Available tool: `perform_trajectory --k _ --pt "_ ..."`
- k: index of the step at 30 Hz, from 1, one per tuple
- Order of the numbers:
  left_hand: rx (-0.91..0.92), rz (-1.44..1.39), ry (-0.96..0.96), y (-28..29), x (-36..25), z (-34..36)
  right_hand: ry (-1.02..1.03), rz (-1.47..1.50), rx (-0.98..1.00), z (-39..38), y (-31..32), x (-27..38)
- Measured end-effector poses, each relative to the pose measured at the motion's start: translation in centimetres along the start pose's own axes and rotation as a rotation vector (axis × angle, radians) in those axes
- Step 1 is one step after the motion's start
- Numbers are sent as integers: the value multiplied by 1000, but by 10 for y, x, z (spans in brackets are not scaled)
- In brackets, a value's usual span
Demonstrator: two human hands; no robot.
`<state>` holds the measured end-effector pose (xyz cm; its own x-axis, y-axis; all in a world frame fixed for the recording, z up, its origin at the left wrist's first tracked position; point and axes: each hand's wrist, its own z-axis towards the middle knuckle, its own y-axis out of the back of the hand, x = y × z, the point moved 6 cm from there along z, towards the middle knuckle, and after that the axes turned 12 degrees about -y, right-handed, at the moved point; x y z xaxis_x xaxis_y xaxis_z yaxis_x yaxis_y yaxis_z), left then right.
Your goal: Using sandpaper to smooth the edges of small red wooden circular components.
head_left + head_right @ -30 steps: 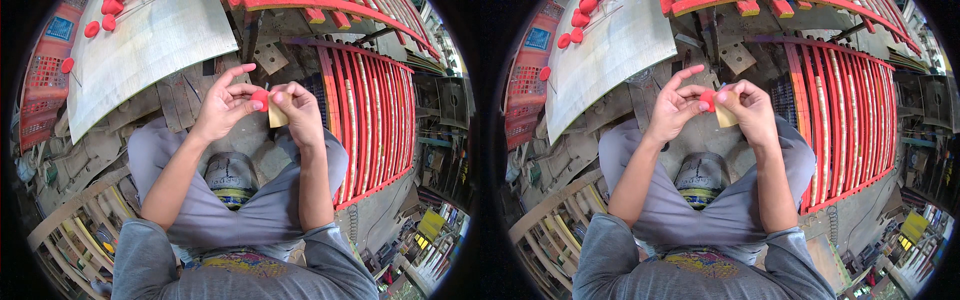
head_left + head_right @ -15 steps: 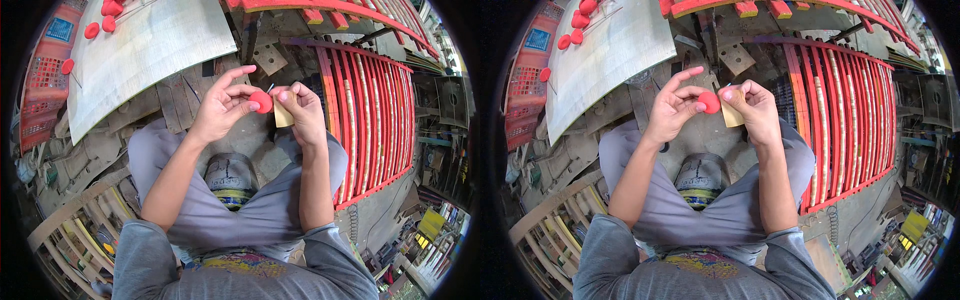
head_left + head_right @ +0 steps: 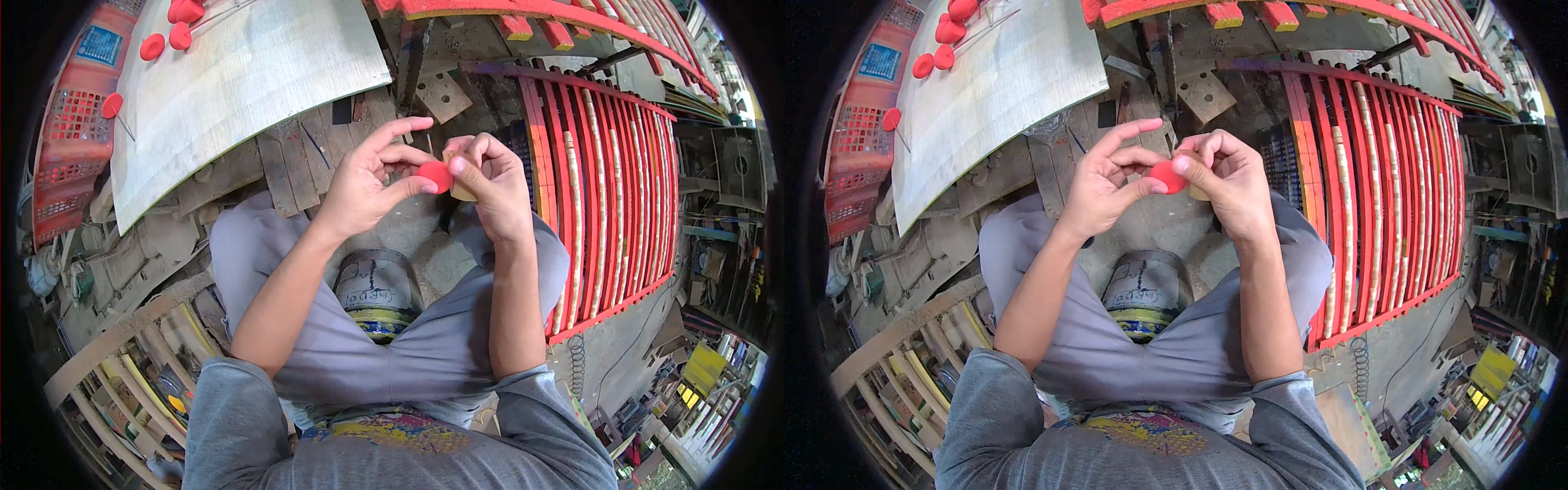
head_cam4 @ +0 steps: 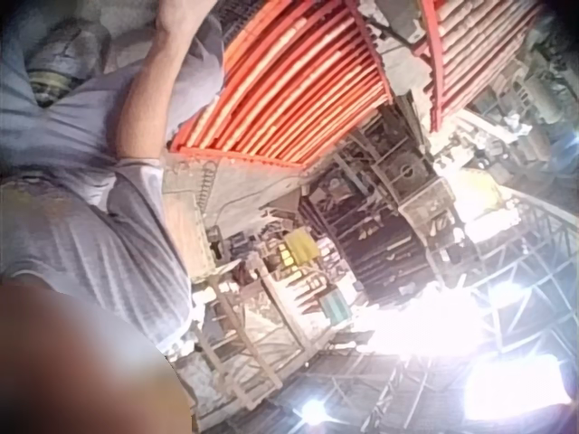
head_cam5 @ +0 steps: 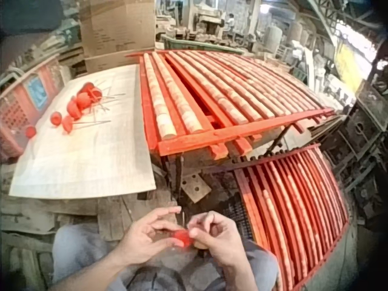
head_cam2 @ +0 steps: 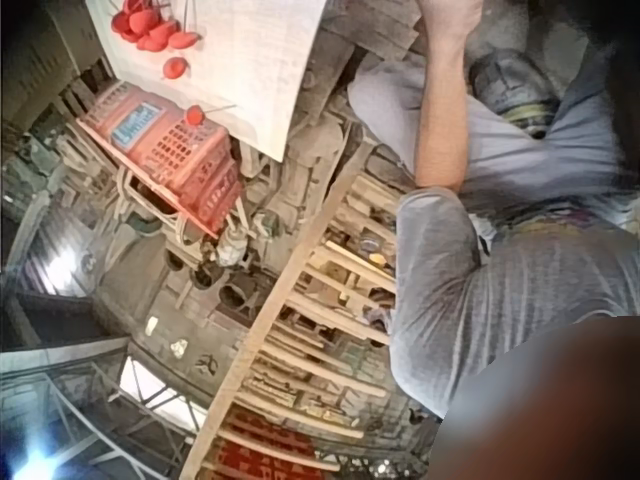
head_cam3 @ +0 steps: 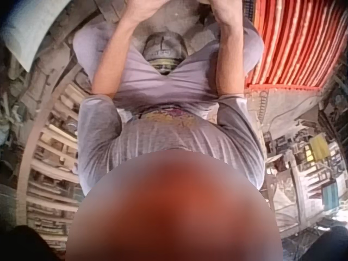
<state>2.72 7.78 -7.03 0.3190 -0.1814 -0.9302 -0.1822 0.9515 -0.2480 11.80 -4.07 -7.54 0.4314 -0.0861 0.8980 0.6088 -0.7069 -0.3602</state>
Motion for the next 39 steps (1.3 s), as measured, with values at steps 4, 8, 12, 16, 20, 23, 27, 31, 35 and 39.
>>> perform_trajectory --k 4,8,12,16,20,23,27,31,35,39 --pt "-5 55 6 0 -3 -2 -162 37 -20 2 6 -10" --pt "-84 -109 72 2 1 -1 -152 -53 -242 1 19 -4" --pt "-206 -224 231 5 11 -1 -147 21 -200 -1 13 -1" --pt "-203 -227 238 9 17 -3 -3 -54 -168 2 4 -3" --pt "-143 -201 114 7 14 0 -10 -69 -173 -3 -4 4" --pt "-152 -139 94 9 14 -2 -117 -210 -210 -4 -4 0" --pt "-201 -102 88 9 13 -2 -16 -213 -123 -4 -11 0" --pt "-163 -44 88 8 11 -4 -15 -235 -132 -3 -11 -3" --pt "-157 61 61 10 14 -7 37 -330 -151 -3 -11 -3" --pt "-135 301 -116 11 5 -4 136 -444 -199 -2 -7 -4"
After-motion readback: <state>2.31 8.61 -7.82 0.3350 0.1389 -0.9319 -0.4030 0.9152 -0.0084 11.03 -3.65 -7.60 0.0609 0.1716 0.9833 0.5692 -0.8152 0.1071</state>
